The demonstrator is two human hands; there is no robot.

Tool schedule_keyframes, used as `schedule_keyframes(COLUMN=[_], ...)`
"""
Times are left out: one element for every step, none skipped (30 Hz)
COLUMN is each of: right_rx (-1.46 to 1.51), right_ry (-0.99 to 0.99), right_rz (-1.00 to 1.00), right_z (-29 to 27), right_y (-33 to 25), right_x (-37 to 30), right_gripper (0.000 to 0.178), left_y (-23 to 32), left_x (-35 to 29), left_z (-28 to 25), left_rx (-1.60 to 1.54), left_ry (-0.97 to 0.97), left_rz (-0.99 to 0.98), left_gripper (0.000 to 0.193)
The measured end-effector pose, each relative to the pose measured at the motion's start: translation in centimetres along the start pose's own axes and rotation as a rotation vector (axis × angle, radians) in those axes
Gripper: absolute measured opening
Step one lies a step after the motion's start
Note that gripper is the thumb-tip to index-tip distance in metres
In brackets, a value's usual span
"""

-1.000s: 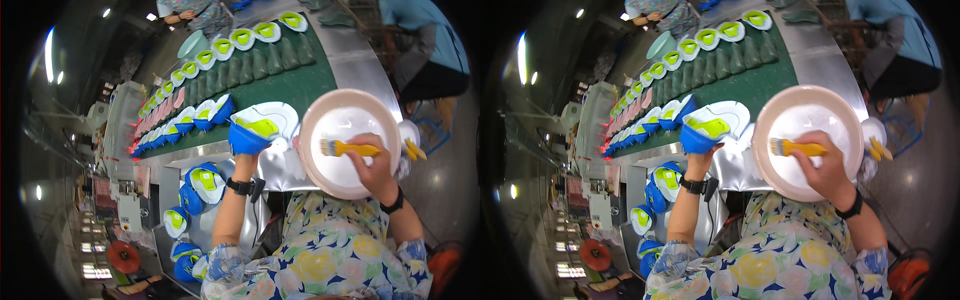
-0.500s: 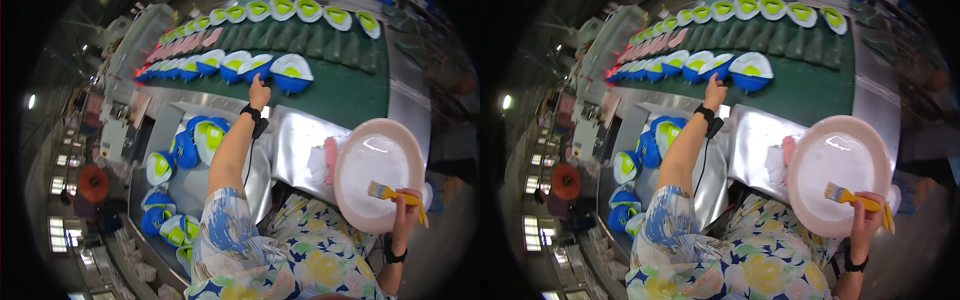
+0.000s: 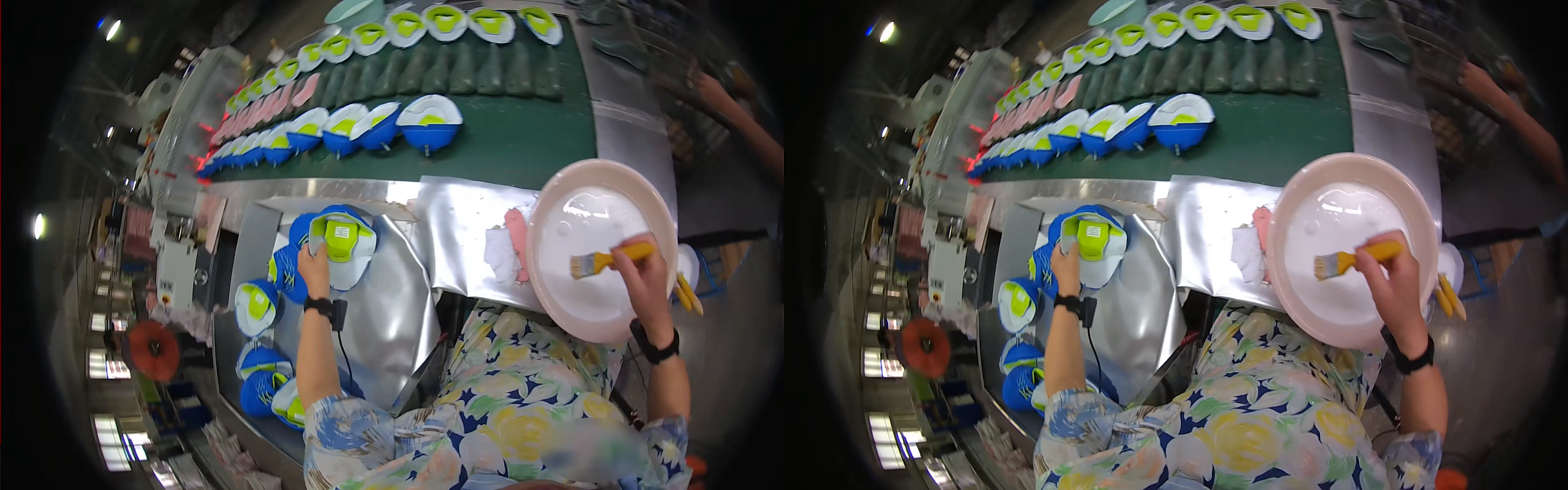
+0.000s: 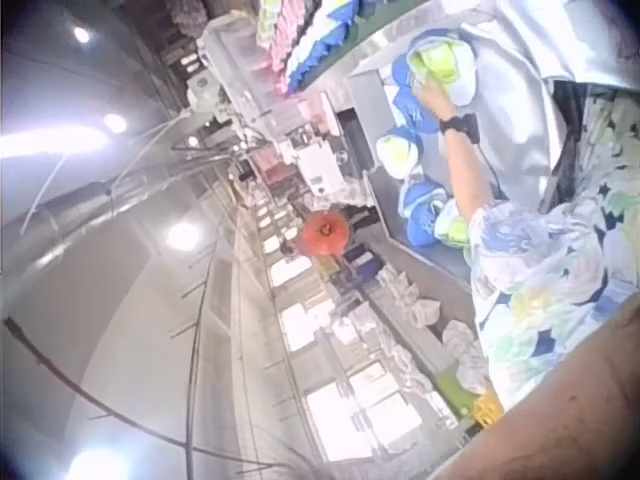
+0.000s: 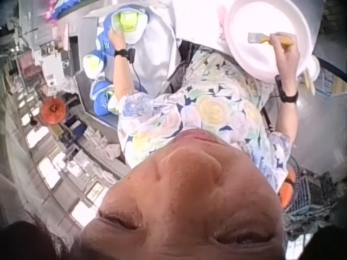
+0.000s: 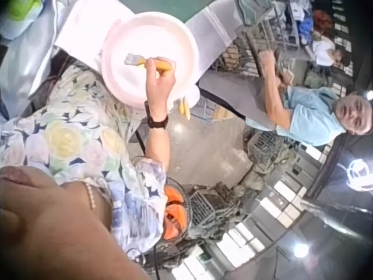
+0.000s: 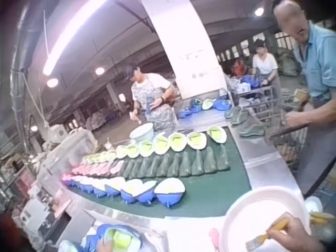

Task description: The recorder uses a brush to apply white glue to the interior and edges of shoe uppers at a manufacturing workstation.

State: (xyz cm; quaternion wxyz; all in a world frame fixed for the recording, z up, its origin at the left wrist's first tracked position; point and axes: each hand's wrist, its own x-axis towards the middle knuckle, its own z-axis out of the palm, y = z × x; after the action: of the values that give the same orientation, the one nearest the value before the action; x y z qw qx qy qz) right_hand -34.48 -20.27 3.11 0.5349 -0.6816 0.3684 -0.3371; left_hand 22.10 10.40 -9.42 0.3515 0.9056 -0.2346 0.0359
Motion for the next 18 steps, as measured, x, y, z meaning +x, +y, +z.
schedule_keyframes(right_rx=[-0.015,-0.02,-0.091,-0.165,-0.164,-0.214,-0.262,-0.264,-0.283,-0.3,-0.299,-0.327,-0.343,-0.38,-0.469,-0.551,-0.544,-0.584], right_ry=[-0.005,0.027,-0.019,-0.062,-0.047,-0.051,-0.059,-0.041,-0.067,-0.099,-0.078,-0.166,-0.264,-0.399,-0.444,-0.498,-0.492,-0.428], right_rz=[-0.005,0.008,-0.048,-0.1,-0.091,-0.127,-0.167,-0.153,-0.143,-0.122,-0.089,-0.071,-0.07,-0.085,-0.104,-0.137,-0.142,-0.196], right_z=[0.5,0.8,1.1,1.3,1.4,1.5,1.7,1.8,1.9,2.4,2.9,3.4,3.7,3.8,3.5,3.7,3.2,2.4], right_y=[0.1,-0.1,-0.3,-0.5,-0.7,-0.9,-0.9,-1.0,-0.9,-0.8,-0.4,0.2,0.4,0.2,0.5,0.7,0.9,1.0], right_x=[0.2,0.5,0.8,1.1,1.3,1.5,2.1,2.5,2.9,2.9,2.6,2.6,2.9,2.7,2.0,1.6,1.5,1.2], right_gripper=[0.015,0.015,0.015,0.016,0.016,0.017,0.018,0.018,0.019,0.02,0.02,0.02,0.021,0.022,0.023,0.023,0.023,0.023], left_y=[3.8,8.4,9.7,10.5,11.4,12.1,12.1,12.1,12.2,12.2,12.3,12.5,13.4,14.4,15.4,16.1,15.6,15.5], left_x=[-1.2,-3.3,-5.3,-7.0,-8.7,-10.2,-11.3,-12.4,-12.8,-12.8,-12.0,-11.0,-10.2,-9.9,-9.6,-9.2,-8.6,-8.3], left_z=[0.5,0.4,-0.1,0.0,0.4,0.7,1.1,1.5,2.0,2.0,1.9,2.8,3.6,4.6,5.4,5.7,6.7,6.9], left_rx=[-0.032,-0.062,-0.041,-0.023,-0.016,-0.008,-0.009,0.013,0.038,0.037,-0.139,-0.313,-0.465,-0.464,-0.211,0.054,0.064,0.072], left_ry=[0.077,0.161,0.091,0.016,-0.177,-0.374,-0.383,-0.548,-0.713,-0.743,-0.715,-0.684,-0.625,-0.645,-0.68,-0.684,-0.723,-0.717], left_rz=[0.127,0.248,0.406,0.565,0.687,0.806,0.816,0.815,0.812,0.819,0.563,0.304,0.037,0.046,0.288,0.523,0.545,0.55], left_gripper=[0.023,0.022,0.029,0.037,0.044,0.05,0.05,0.046,0.043,0.043,0.042,0.043,0.045,0.045,0.046,0.049,0.054,0.054])
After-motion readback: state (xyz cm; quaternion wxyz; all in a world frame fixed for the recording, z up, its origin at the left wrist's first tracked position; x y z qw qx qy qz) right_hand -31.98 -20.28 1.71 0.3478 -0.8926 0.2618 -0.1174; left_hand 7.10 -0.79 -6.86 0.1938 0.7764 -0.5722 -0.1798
